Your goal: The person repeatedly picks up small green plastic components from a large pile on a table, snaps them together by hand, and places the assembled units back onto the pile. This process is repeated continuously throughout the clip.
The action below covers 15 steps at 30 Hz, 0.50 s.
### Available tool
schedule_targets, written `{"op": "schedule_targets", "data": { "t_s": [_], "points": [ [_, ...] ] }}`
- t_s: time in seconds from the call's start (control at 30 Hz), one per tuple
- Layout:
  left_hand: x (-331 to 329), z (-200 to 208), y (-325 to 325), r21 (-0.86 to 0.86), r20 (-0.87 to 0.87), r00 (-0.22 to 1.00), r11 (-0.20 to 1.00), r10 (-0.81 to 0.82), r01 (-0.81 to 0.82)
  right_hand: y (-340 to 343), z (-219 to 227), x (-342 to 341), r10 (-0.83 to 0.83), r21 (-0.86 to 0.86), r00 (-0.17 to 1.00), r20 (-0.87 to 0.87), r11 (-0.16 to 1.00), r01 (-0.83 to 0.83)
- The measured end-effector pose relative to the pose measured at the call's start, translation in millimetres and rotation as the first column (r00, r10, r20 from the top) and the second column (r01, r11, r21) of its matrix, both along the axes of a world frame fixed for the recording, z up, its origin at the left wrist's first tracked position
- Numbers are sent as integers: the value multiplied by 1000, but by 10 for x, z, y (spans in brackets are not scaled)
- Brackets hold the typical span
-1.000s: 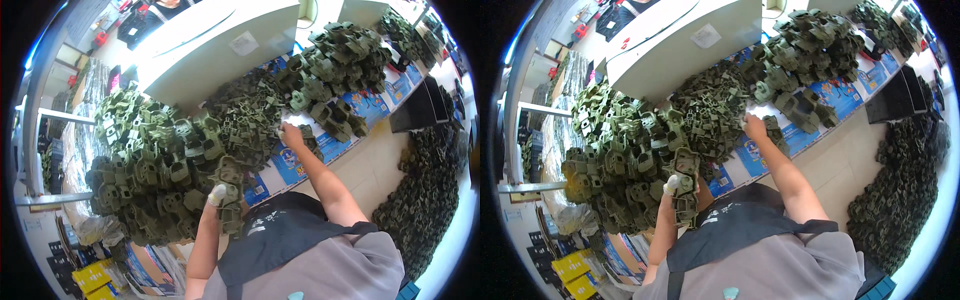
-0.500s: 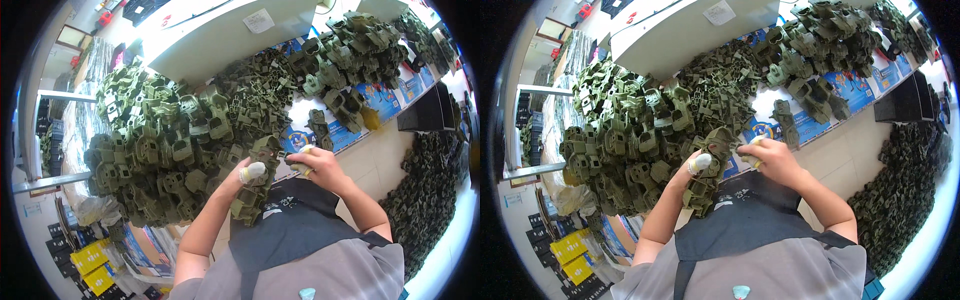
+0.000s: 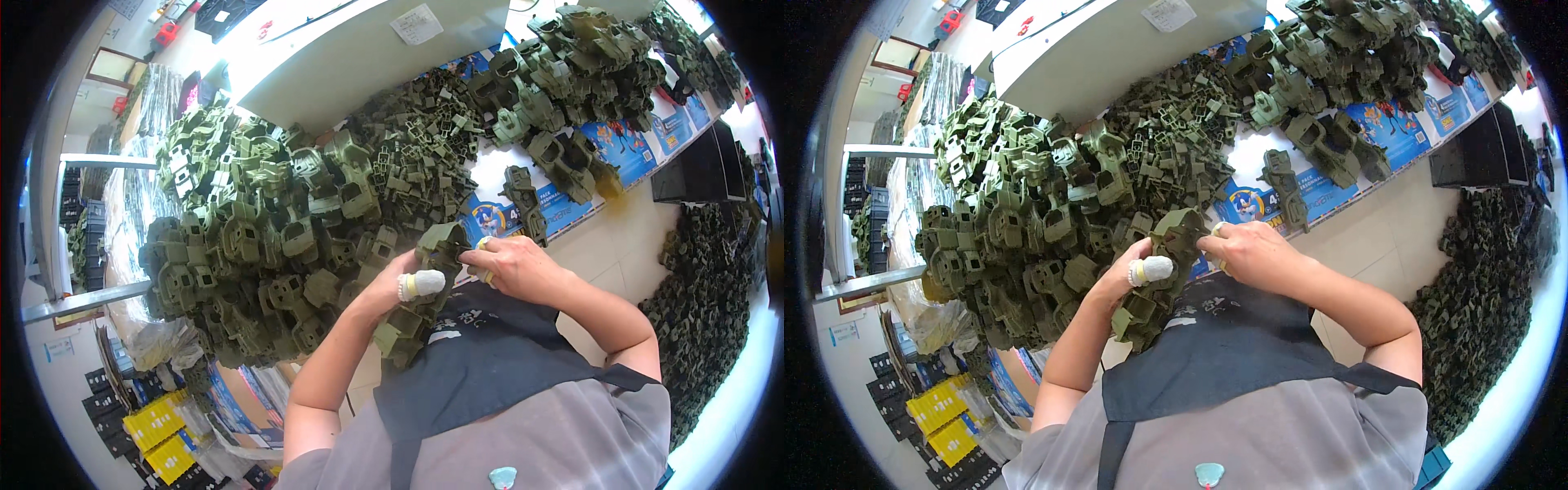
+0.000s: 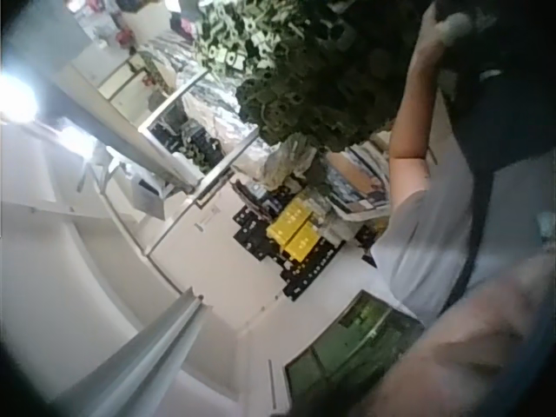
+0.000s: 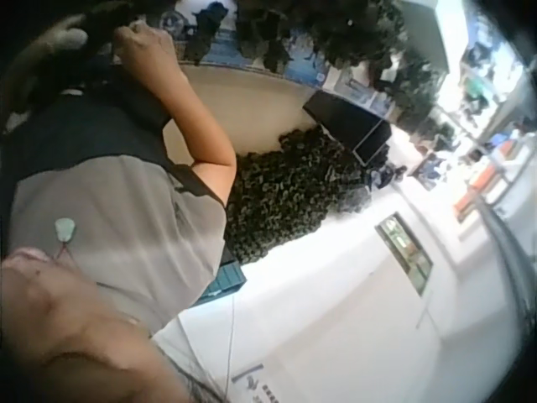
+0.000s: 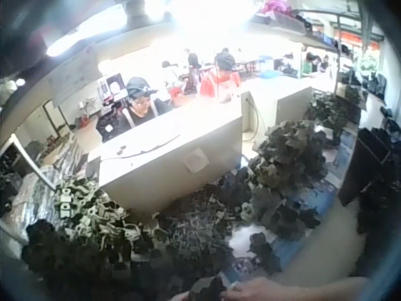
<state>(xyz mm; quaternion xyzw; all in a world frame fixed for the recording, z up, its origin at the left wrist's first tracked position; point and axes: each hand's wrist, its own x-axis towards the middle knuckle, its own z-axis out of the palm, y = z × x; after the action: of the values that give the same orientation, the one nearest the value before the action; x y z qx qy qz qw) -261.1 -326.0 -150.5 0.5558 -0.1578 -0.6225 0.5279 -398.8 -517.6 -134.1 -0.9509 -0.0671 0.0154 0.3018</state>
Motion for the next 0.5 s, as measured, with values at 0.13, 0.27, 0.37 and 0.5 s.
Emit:
{"op": "schedule_targets", "data": {
  "t_s": [0.13,0.27,0.37,0.5],
  "points": [
    [-41,-26,38,48,48,999,999,-14,12,10,-51,1,33,68,999,3,997,-33],
    [-124,30,11,36,114,993,999,-10,6,-1,-284,-32,-1,184,998,63,983,-11],
    [-169,39,44,7,148,989,1000,-25,24,10,-228,-54,36,158,999,35,987,-41],
    [-211,-27,71,2,192,980,998,-60,61,87,-412,-134,17,163,999,36,986,-22]
  ]
}}
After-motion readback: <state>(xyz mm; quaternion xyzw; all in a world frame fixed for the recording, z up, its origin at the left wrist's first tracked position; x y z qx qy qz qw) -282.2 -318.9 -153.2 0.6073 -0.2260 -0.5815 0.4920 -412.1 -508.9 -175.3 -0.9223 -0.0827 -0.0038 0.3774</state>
